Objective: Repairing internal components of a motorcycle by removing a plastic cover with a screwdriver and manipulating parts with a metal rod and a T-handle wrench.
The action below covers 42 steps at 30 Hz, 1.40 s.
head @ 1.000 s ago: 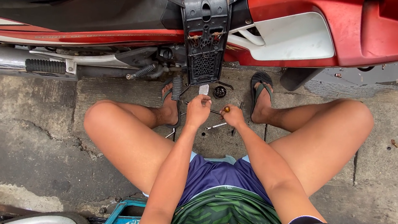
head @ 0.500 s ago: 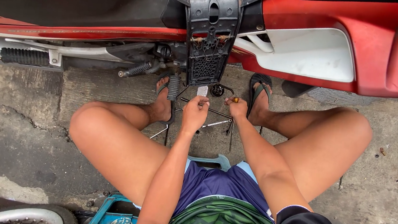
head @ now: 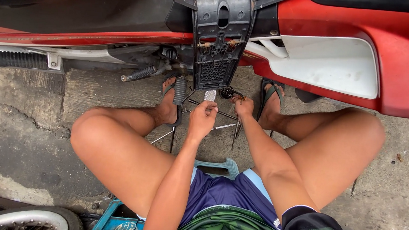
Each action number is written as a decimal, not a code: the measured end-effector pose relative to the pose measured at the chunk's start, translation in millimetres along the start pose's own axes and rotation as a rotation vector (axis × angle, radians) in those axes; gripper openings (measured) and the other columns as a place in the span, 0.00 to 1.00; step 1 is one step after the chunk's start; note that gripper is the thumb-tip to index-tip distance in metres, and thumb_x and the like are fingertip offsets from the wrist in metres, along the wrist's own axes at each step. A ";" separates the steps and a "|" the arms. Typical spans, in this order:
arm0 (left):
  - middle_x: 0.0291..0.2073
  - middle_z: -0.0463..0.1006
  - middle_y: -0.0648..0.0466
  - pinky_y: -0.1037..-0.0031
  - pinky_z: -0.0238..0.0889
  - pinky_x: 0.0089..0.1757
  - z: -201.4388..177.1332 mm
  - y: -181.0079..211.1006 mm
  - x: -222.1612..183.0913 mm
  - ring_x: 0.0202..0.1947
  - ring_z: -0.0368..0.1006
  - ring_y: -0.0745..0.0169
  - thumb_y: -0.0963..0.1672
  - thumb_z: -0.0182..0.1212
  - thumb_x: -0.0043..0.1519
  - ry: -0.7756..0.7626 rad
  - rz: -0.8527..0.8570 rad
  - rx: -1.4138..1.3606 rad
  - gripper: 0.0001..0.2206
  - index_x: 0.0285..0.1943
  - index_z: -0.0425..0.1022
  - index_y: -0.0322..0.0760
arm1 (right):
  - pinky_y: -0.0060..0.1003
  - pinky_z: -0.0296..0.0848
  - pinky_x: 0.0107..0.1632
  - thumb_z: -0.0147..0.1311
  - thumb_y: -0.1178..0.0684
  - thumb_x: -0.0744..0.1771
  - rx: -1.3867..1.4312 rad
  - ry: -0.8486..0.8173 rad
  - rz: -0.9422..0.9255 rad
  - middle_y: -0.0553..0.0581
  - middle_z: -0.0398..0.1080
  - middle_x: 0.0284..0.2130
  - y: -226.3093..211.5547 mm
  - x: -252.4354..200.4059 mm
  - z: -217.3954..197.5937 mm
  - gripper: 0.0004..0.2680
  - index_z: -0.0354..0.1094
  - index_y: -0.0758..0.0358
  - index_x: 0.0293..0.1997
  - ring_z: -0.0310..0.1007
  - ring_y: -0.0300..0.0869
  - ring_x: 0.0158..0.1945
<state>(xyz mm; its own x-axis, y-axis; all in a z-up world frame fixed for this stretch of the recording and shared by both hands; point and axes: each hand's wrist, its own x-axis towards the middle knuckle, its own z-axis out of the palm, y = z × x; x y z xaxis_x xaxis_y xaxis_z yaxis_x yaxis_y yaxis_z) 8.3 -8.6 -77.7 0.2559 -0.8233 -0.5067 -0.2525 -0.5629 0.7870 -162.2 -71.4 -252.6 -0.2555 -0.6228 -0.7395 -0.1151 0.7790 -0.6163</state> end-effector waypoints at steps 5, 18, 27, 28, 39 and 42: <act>0.41 0.84 0.44 0.60 0.75 0.42 -2.5 1.2 -2.5 0.39 0.83 0.45 0.43 0.62 0.62 -0.014 -0.002 0.002 0.10 0.50 0.82 0.36 | 0.35 0.62 0.19 0.57 0.58 0.65 0.014 -0.062 0.032 0.57 0.65 0.20 -5.2 -5.1 2.2 0.05 0.72 0.68 0.41 0.62 0.39 0.17; 0.42 0.85 0.48 0.60 0.75 0.44 -0.5 1.8 -6.3 0.42 0.83 0.46 0.45 0.64 0.61 -0.052 -0.018 0.069 0.11 0.50 0.82 0.40 | 0.26 0.58 0.17 0.57 0.57 0.67 0.266 -0.081 0.141 0.65 0.77 0.35 25.4 19.1 -8.2 0.12 0.67 0.67 0.55 0.59 0.35 0.16; 0.42 0.85 0.47 0.56 0.74 0.46 15.0 -29.1 11.7 0.46 0.81 0.44 0.47 0.63 0.62 -0.125 -0.005 0.212 0.14 0.53 0.81 0.36 | 0.29 0.55 0.18 0.54 0.55 0.67 0.630 0.140 0.174 0.61 0.74 0.24 36.5 43.9 -51.1 0.04 0.65 0.62 0.42 0.56 0.37 0.17; 0.42 0.85 0.47 0.56 0.74 0.46 21.0 -40.4 14.8 0.46 0.81 0.44 0.47 0.63 0.62 -0.119 0.008 0.210 0.14 0.53 0.81 0.36 | 0.29 0.55 0.18 0.54 0.55 0.67 0.635 0.135 0.161 0.61 0.74 0.24 21.7 29.2 -58.7 0.04 0.65 0.62 0.42 0.56 0.37 0.17; 0.24 0.82 0.45 0.58 0.73 0.41 44.4 -48.4 11.5 0.32 0.81 0.46 0.45 0.56 0.66 -0.334 0.156 0.243 0.12 0.47 0.81 0.30 | 0.25 0.54 0.22 0.51 0.53 0.70 0.986 0.163 -0.118 0.54 0.67 0.21 -78.4 -69.2 -117.4 0.04 0.64 0.61 0.40 0.57 0.36 0.20; 0.27 0.83 0.47 0.64 0.73 0.39 24.2 -19.3 -8.9 0.30 0.81 0.55 0.44 0.59 0.65 -0.267 0.146 0.117 0.10 0.46 0.82 0.32 | 0.25 0.54 0.23 0.50 0.52 0.71 1.080 0.102 -0.199 0.53 0.65 0.22 -98.6 -110.0 -113.3 0.05 0.64 0.59 0.40 0.58 0.36 0.21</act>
<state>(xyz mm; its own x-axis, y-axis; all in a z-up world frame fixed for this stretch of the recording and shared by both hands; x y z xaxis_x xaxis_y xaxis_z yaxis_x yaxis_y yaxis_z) -11.6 7.8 -96.8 -0.0413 -0.8775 -0.4778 -0.3779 -0.4289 0.8205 -231.5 -71.5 -79.8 -0.4091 -0.6824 -0.6058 0.7237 0.1617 -0.6708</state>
